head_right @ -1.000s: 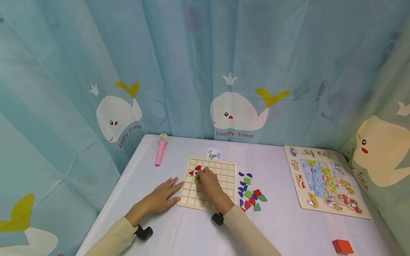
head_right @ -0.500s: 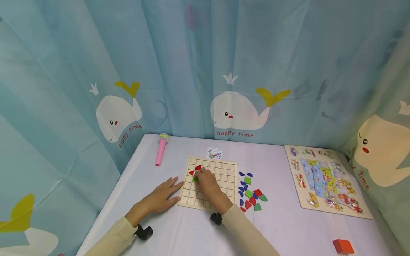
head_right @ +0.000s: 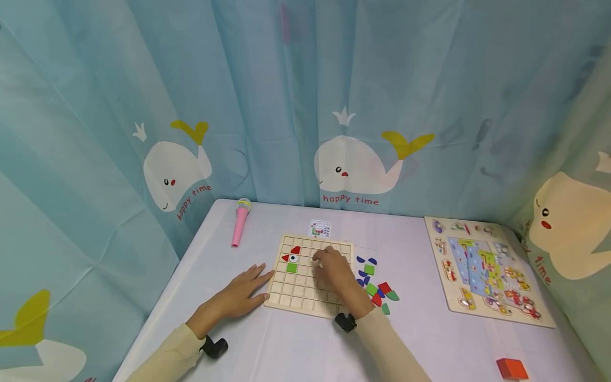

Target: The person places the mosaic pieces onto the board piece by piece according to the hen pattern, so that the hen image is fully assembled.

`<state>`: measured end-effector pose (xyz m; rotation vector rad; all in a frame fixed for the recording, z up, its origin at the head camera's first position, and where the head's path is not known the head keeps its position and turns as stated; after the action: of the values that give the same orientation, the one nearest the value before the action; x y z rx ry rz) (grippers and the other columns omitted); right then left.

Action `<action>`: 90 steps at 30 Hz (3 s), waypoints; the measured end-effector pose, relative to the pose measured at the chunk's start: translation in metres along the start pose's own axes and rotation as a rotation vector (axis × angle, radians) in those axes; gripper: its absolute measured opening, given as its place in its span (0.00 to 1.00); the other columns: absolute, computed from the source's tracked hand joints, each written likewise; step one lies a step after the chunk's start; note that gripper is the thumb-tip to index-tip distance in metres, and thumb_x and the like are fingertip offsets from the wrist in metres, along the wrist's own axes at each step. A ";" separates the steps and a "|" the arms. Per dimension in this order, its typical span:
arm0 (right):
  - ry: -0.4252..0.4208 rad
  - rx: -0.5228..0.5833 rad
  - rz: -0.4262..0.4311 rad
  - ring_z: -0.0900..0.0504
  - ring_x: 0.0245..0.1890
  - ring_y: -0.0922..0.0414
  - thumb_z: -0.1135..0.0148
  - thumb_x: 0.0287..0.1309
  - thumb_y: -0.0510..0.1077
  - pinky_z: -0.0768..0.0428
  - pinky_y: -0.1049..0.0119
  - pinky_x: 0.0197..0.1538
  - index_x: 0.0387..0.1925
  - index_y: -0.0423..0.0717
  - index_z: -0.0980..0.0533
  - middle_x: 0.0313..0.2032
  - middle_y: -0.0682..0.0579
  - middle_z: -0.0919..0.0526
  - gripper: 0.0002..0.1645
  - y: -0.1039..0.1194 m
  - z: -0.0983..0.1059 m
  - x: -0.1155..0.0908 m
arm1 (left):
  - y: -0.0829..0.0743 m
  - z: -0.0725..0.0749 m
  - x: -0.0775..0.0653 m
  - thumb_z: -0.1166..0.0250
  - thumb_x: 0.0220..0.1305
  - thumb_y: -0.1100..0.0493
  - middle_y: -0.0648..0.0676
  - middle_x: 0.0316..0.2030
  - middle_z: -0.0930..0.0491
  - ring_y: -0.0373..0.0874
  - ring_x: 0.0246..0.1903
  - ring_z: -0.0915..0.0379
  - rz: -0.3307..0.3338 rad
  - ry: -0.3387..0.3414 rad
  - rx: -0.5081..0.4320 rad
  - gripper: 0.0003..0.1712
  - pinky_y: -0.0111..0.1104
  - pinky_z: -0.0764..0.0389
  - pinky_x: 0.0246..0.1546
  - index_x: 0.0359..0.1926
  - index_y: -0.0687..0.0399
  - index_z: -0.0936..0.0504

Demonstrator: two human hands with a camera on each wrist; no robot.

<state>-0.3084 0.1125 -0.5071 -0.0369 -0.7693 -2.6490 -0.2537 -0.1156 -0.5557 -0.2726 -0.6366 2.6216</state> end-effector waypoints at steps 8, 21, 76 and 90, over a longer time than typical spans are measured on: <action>0.095 -0.004 -0.206 0.21 0.49 0.41 0.33 0.67 0.34 0.18 0.43 0.51 0.56 0.33 0.22 0.50 0.34 0.21 0.18 -0.070 0.040 -0.024 | -0.002 0.002 -0.002 0.40 0.79 0.47 0.61 0.82 0.43 0.63 0.82 0.52 0.000 0.001 -0.003 0.35 0.59 0.45 0.79 0.81 0.47 0.35; 0.153 -0.040 -0.419 0.21 0.49 0.40 0.37 0.67 0.34 0.17 0.40 0.57 0.60 0.32 0.23 0.54 0.31 0.23 0.20 -0.127 0.047 -0.042 | -0.002 0.001 -0.002 0.40 0.79 0.46 0.60 0.82 0.44 0.62 0.82 0.52 0.008 0.005 -0.001 0.36 0.59 0.46 0.80 0.81 0.47 0.36; 0.072 0.146 -0.053 0.21 0.44 0.56 0.31 0.66 0.33 0.16 0.57 0.50 0.53 0.38 0.19 0.47 0.47 0.22 0.15 0.012 -0.039 -0.005 | -0.001 -0.002 -0.001 0.41 0.79 0.47 0.62 0.81 0.42 0.63 0.81 0.50 -0.018 0.006 0.012 0.35 0.60 0.43 0.79 0.81 0.48 0.35; 0.039 0.106 0.001 0.19 0.44 0.54 0.28 0.63 0.32 0.14 0.57 0.50 0.49 0.37 0.18 0.43 0.48 0.21 0.13 0.034 -0.044 -0.003 | 0.000 0.000 -0.001 0.41 0.80 0.46 0.61 0.82 0.43 0.63 0.82 0.52 -0.010 0.011 0.010 0.35 0.59 0.45 0.79 0.81 0.48 0.36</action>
<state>-0.2902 0.0642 -0.5279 0.0422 -0.8950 -2.5956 -0.2530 -0.1162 -0.5560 -0.2804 -0.6194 2.6115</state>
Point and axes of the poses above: each hand's wrist, its own x-axis towards the middle knuckle, its own z-axis out of the back of the hand, y = z × x, the point moved 8 cm from there along x, towards the middle knuckle
